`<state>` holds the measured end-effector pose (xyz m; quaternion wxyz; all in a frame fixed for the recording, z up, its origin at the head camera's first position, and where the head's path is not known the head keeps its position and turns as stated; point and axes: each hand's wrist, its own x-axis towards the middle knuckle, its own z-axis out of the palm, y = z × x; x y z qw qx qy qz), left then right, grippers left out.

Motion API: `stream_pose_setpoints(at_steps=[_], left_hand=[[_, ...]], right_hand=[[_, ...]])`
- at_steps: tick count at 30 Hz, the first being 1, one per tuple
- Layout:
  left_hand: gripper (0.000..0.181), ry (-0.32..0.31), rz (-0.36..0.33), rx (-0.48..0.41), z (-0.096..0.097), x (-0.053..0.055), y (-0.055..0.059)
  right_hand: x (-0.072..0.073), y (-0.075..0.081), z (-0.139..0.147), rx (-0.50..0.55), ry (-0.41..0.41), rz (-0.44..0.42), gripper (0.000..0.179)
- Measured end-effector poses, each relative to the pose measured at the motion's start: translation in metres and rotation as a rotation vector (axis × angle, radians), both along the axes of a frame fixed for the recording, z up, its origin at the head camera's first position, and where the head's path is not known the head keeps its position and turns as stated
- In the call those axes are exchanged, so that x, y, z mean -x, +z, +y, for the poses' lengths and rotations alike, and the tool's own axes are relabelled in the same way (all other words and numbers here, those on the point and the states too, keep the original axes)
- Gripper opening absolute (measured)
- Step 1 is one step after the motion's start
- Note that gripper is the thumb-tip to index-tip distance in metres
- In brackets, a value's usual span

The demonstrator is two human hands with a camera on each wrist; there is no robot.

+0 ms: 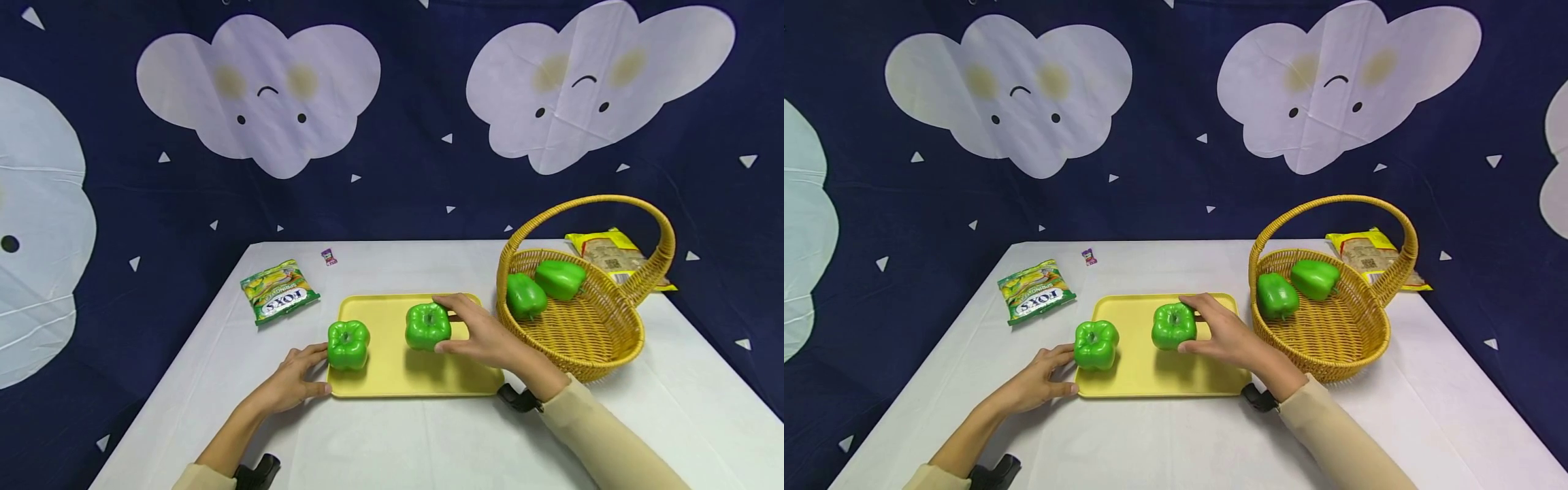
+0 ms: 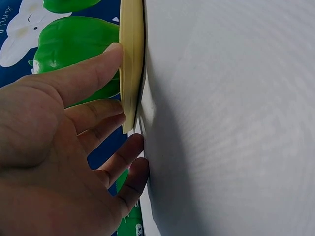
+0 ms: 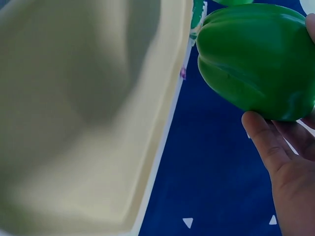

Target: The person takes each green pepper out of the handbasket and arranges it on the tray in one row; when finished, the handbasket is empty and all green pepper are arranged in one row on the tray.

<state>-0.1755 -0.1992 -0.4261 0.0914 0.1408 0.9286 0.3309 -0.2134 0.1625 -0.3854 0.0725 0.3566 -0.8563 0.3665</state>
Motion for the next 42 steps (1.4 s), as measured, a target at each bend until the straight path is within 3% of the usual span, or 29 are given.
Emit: stream_pose_setpoints(at_steps=[18,42], left_hand=[[0.065,0.015,-0.019,-0.007,0.001,-0.001,0.001],[0.063,0.000,-0.005,-0.012,0.001,0.000,0.000]], right_hand=[[-0.001,-0.012,-0.028,-0.087,0.000,-0.084,0.076],[0.000,-0.019,-0.056,-0.094,-0.017,-0.135,0.076]])
